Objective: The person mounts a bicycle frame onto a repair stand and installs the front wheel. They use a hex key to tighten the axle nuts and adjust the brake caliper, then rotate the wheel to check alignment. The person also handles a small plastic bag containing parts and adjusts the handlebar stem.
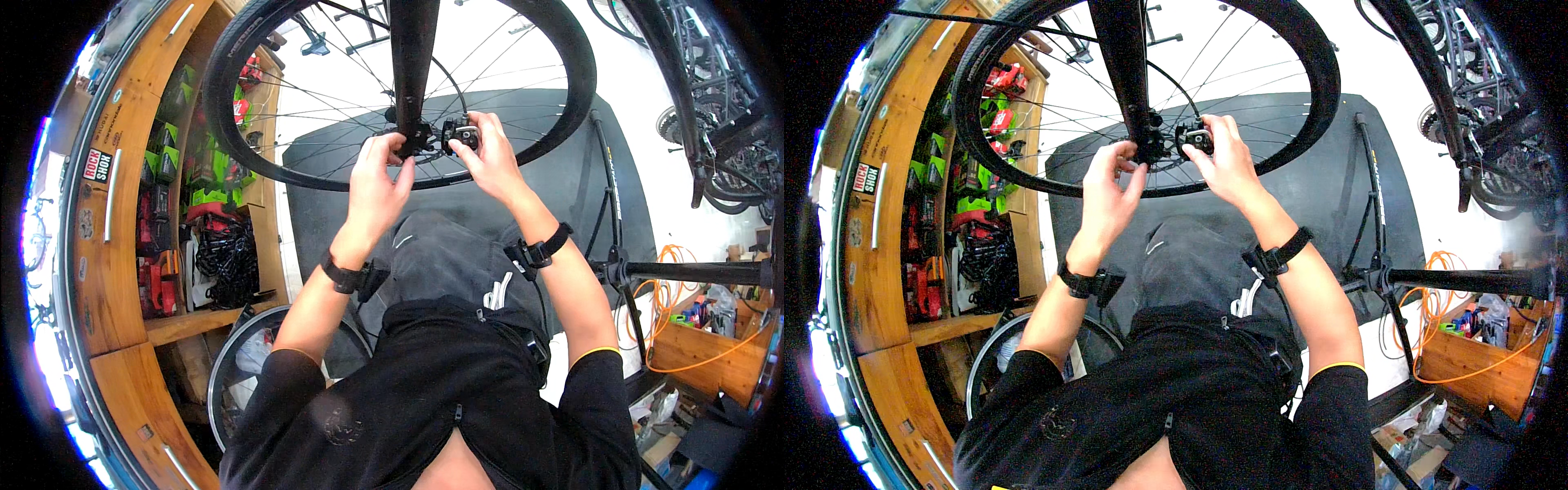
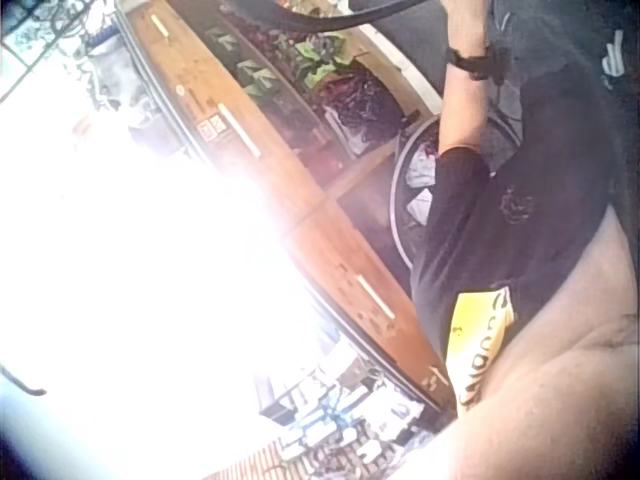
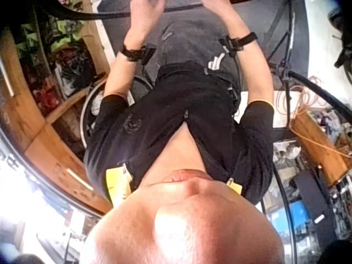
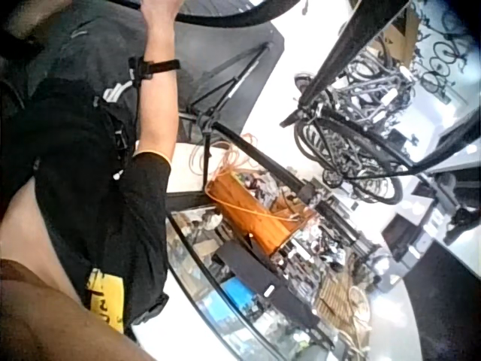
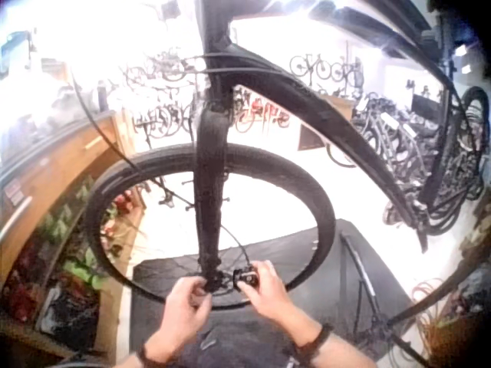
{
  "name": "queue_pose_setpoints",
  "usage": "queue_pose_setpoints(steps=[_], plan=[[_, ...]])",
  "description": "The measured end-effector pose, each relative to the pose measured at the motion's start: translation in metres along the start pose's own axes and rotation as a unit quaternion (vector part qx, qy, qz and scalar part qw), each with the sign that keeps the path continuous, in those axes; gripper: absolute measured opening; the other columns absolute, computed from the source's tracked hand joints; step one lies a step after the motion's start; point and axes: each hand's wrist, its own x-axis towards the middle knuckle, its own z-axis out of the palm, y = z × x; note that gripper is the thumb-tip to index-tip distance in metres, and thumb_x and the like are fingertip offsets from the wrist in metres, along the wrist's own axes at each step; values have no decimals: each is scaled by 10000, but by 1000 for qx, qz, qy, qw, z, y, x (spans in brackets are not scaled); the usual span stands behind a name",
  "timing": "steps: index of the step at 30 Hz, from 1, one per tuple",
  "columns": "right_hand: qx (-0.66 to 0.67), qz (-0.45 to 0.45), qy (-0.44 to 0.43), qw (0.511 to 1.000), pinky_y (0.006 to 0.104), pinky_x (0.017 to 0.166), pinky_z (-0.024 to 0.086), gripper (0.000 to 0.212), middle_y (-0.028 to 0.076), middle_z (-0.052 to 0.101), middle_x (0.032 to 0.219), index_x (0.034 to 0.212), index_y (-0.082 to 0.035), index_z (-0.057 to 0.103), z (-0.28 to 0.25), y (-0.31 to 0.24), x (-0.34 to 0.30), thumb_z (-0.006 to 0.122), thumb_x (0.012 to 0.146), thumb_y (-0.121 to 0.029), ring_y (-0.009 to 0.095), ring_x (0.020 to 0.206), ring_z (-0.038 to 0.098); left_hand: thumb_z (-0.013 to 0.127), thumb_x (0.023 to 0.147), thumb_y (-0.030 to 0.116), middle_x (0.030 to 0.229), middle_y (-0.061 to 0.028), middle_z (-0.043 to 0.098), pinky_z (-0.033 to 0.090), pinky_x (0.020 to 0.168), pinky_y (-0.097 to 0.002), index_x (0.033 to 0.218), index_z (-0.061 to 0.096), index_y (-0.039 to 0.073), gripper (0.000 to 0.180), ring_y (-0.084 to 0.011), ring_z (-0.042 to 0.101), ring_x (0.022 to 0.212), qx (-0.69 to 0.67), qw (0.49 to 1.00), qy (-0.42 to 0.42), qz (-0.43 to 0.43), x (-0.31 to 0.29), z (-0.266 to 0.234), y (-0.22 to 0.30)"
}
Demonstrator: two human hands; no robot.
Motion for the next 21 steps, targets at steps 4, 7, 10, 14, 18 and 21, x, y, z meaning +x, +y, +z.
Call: queue_pose_setpoints(steps=[4, 7, 10, 14, 18, 21], plan=[[-66, -27, -7, 997, 428, 776, 535, 463, 182, 535, 1112, 1228, 19, 494, 7, -8, 4, 709, 861, -162, 351, 915, 651, 709, 805, 32, 1077, -92, 628, 501, 785, -308, 1244, 558, 19, 465, -173, 618, 869, -26, 999, 42, -15, 2, 8, 6], [-89, -28, -3, 996, 441, 725, 543, 455, 188, 533, 1106, 1233, 6, 479, 12, -17, 2, 701, 863, -139, 372, 868, 660, 708, 798, 25, 1108, -104, 622, 503, 796, -317, 1285, 551, 19, 511, -187, 618, 877, -26, 1000, 14, -9, 5, 4, -2], [-69, -22, 4, 997, 441, 738, 542, 451, 191, 537, 1098, 1221, 11, 486, 11, -13, 4, 709, 854, -128, 372, 877, 661, 707, 796, 25, 1103, -114, 612, 504, 806, -319, 1287, 552, 9, 515, -201, 617, 881, 5, 999, 3, 34, 8, 1, -2], [-72, -53, -13, 996, 442, 768, 532, 430, 197, 545, 1086, 1202, 14, 496, 8, -10, 9, 710, 850, -106, 377, 909, 654, 706, 798, 35, 1038, -115, 595, 505, 814, -323, 1287, 546, -5, 515, -224, 614, 888, -6, 1000, 3, 10, 8, 2, 3], [-93, -59, -45, 993, 443, 768, 527, 434, 202, 548, 1088, 1199, 15, 499, 7, -13, 11, 717, 841, -95, 374, 927, 651, 707, 794, 43, 1063, -134, 580, 502, 837, -343, 1306, 528, -1, 544, -244, 608, 929, 13, 1000, 17, 12, 5, 6, 3], [-25, -23, -13, 999, 431, 786, 519, 453, 209, 551, 1090, 1195, 18, 503, 14, -2, 5, 736, 824, -99, 369, 949, 641, 705, 788, 38, 1068, -139, 578, 501, 842, -352, 1308, 522, -3, 552, -255, 604, 941, 2, 1000, -3, -2, 8, 8, 9]])
